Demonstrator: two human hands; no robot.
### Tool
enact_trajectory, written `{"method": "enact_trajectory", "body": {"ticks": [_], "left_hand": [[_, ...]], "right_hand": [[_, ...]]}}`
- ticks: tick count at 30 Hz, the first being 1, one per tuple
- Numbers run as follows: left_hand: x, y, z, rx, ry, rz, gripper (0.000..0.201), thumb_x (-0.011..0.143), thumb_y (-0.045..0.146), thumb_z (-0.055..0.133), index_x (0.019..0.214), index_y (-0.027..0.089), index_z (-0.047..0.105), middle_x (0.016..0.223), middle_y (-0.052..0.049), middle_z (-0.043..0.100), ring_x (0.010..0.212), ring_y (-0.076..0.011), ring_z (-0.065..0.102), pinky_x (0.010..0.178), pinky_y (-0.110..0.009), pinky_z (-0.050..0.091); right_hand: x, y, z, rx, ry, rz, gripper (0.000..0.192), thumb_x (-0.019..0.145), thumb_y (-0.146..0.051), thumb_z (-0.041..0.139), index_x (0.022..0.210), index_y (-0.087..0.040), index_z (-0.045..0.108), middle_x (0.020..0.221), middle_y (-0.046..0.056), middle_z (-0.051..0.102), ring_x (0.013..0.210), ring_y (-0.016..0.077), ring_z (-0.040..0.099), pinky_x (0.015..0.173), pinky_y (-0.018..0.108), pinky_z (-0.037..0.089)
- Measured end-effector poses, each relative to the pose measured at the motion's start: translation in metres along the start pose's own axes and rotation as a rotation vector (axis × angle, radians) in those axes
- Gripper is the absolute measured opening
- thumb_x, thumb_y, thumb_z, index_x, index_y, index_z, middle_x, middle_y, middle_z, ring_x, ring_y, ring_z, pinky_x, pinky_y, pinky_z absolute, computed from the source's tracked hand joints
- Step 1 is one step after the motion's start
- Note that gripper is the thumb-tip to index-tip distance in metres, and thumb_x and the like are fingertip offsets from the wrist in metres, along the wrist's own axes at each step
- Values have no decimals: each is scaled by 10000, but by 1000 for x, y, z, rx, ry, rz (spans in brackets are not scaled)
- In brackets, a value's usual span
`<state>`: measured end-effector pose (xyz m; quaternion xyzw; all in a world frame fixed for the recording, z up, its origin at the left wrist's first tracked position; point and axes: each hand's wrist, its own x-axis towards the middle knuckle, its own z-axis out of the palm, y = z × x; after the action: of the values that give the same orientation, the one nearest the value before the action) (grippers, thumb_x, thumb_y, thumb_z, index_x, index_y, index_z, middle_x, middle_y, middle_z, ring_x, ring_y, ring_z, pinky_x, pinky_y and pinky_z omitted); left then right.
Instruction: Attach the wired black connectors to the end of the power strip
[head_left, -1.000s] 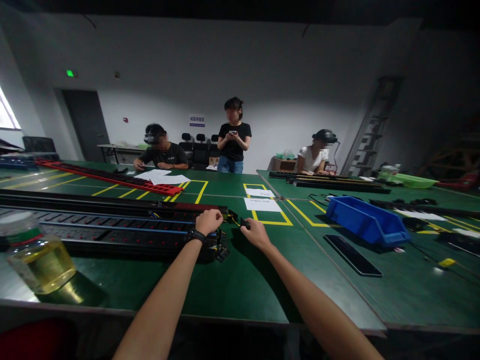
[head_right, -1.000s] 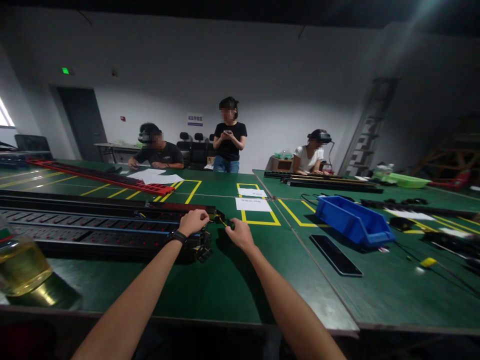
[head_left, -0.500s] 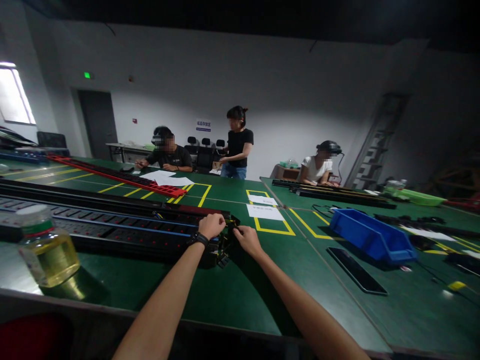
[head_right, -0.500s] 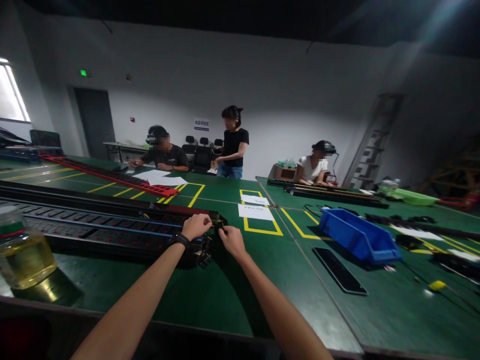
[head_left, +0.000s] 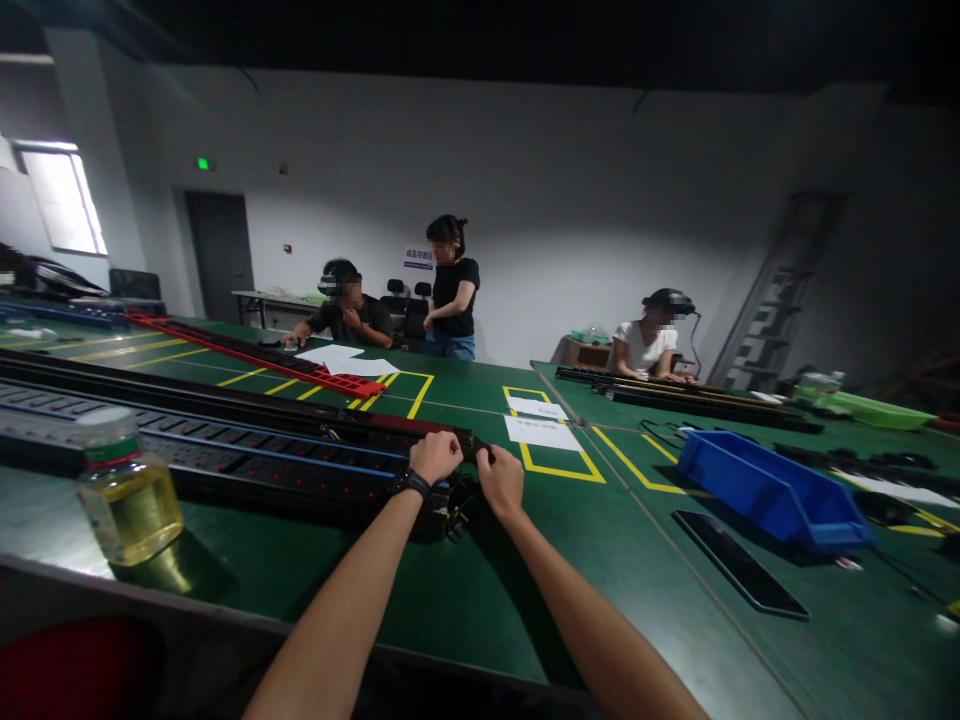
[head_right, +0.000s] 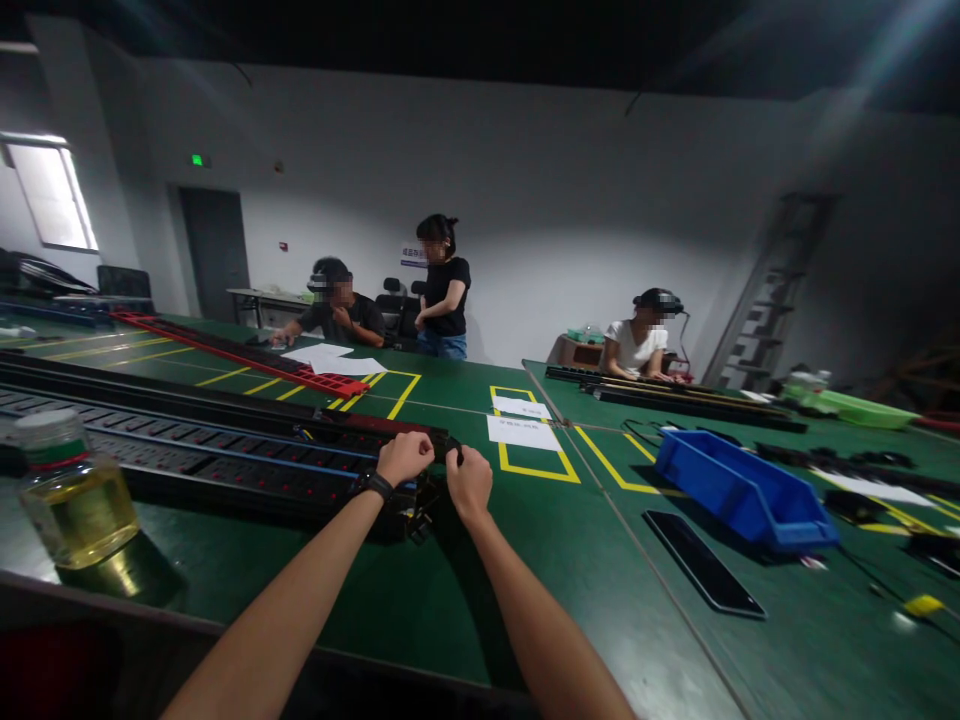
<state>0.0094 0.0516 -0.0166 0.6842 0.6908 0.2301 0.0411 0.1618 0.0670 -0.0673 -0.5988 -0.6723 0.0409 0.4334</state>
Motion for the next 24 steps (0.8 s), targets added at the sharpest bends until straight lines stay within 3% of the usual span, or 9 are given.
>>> {"method": "enact_trajectory", "body": {"ticks": [4, 7, 14, 20, 24], "left_hand": [[0, -1, 1, -14, -12, 5, 215, 888, 357, 608, 985, 297, 790, 1035, -65, 808, 1012, -254, 753, 892, -331, 560], [1, -1, 2, -17, -12, 6, 227, 897, 367, 602, 998, 299, 794, 1049, -67, 808, 1022, -255, 752, 891, -329, 561], [1, -1, 2, -4, -18, 2, 228, 888, 376, 617, 1006, 310, 801, 1050, -58, 809, 1021, -249, 752, 903, -327, 561], [1, 0, 1, 3, -16, -3, 238, 897, 397, 613, 1015, 310, 801, 1061, -63, 807, 1034, -251, 749, 907, -324, 557], [1, -2, 2, 3, -20, 18, 234, 885, 429, 635, 1003, 321, 805, 1049, -51, 809, 1033, -257, 747, 907, -334, 557]], "right_hand": [[-2, 8, 4, 95, -107, -95, 364, 993, -371, 467, 832, -197, 742, 832, 81, 750, 745, 212, 646, 695, 271, 407], [-1, 11, 9, 162, -173, -88, 400, 991, -407, 465, 831, -194, 763, 813, 80, 758, 741, 226, 665, 692, 278, 424], [3, 17, 15, 328, -228, -85, 431, 951, -440, 466, 970, -190, 817, 878, 75, 790, 787, 246, 698, 739, 299, 472], [2, 17, 12, 363, -158, -78, 458, 936, -489, 479, 929, -188, 825, 922, 97, 801, 834, 274, 711, 760, 320, 483], [1, 15, 16, 430, -250, -105, 424, 912, -490, 520, 947, -184, 811, 864, 85, 788, 774, 257, 694, 725, 314, 481]]}}
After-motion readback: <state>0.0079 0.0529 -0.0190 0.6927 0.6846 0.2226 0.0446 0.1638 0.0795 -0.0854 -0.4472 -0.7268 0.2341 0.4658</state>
